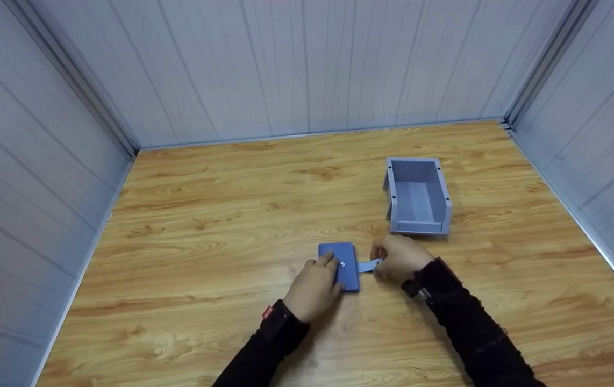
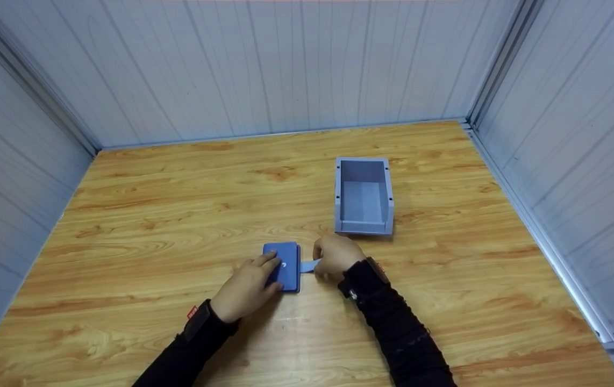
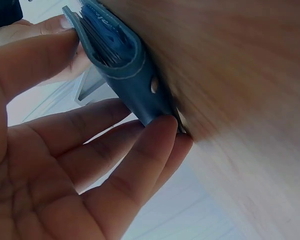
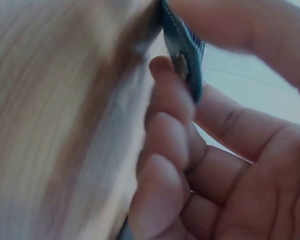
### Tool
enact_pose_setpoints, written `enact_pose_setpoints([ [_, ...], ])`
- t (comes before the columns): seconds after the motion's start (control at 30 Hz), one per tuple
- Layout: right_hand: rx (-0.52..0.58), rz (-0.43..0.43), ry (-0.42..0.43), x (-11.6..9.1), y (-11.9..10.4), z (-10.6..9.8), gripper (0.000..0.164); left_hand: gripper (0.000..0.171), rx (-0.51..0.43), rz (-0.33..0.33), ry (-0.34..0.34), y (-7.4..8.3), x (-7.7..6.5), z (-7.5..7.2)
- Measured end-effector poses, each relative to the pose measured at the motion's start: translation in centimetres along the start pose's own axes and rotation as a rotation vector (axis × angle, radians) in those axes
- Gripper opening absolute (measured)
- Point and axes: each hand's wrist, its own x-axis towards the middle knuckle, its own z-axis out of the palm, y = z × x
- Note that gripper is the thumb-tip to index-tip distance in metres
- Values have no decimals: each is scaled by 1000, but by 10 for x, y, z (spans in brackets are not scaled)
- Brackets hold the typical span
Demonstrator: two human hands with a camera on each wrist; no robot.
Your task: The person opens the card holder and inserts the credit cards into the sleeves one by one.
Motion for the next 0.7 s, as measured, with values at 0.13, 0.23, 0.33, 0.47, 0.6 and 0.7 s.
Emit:
enact_pose_setpoints([
  [0.13, 24, -19, 15, 0, 0, -2, 15, 53, 2, -6, -8, 0, 0, 0],
  [0.23, 59, -49, 52, 0, -1, -2, 13, 52, 11, -9, -14, 0, 0, 0],
  [0.33, 70, -81, 94, 1, -3, 0, 13, 52, 19, -11, -17, 1, 0, 1],
  [0.47, 76, -128, 140, 3, -7, 3, 10, 53, 27, -15, -20, 1, 0, 0],
  [0.6, 129, -174, 149, 6, -10, 8, 11, 55, 24, -24, -23, 2, 0, -1],
  [0.7, 167, -190, 143, 9, -11, 12, 14, 56, 29, -23, -23, 3, 0, -1],
])
